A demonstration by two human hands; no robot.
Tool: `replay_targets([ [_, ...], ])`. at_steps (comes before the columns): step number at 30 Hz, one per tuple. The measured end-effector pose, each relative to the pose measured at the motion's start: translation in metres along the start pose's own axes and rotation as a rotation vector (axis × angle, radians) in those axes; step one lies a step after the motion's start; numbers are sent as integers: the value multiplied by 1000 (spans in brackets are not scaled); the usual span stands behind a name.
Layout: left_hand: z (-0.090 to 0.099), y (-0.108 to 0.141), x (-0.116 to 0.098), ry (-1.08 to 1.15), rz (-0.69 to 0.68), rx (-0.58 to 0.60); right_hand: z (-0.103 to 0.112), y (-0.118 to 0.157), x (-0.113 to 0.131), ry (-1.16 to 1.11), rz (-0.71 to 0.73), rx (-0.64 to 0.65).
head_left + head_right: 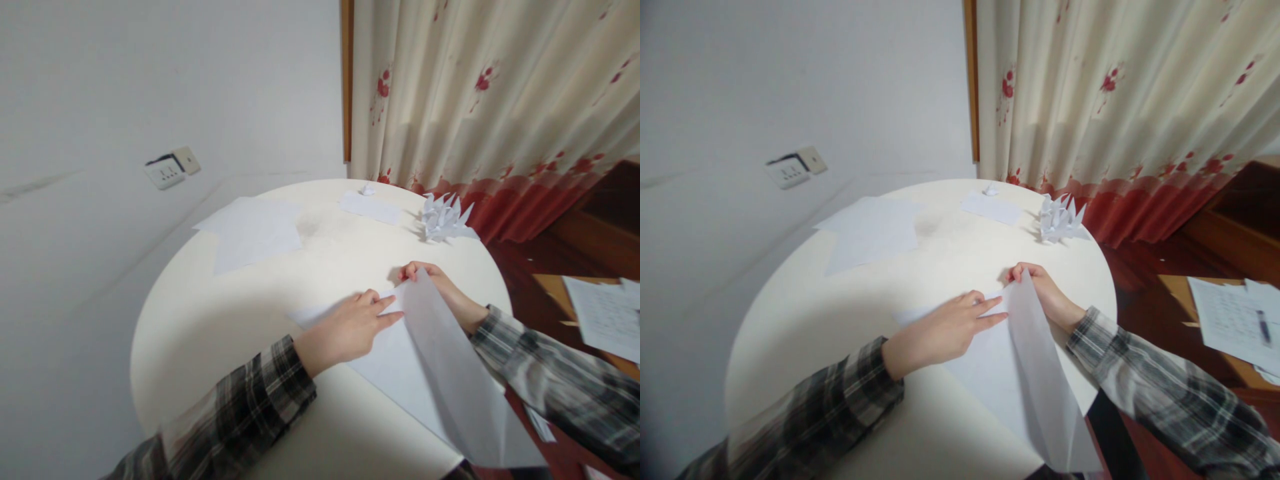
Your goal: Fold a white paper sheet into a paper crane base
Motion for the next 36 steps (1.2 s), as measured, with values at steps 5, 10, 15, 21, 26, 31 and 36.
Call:
replay_targets([
  [5, 1, 2, -1, 30, -31, 27, -4, 4, 4, -34, -31, 6],
  [10, 4, 1, -4, 16, -44, 60, -5, 4, 5, -40, -28, 29],
  [15, 2, 0, -4, -11, -20, 106, -2, 2, 1, -53, -53, 34],
  [21, 2, 2, -5, -19, -4, 95, 0, -1, -2, -61, -43, 58],
  [26, 3, -1, -5, -54, 32, 47, -2, -1, -2, -69, -59, 41],
  [31, -1, -6, -3, -75, 66, -8, -3, 0, 2, -45, -54, 24],
  [36, -5, -6, 1, -64, 77, -55, -4, 1, 3, -47, -63, 24],
])
Point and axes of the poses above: each hand's wrist, its own y-axis away from the middle knuckle, its own z-axis out of the back of the hand, x = y × z, the point moved 5 cm from there along -y, towards the middle knuckle, and after that the axes turned 11 degrees about y, right-handed, at the moved point
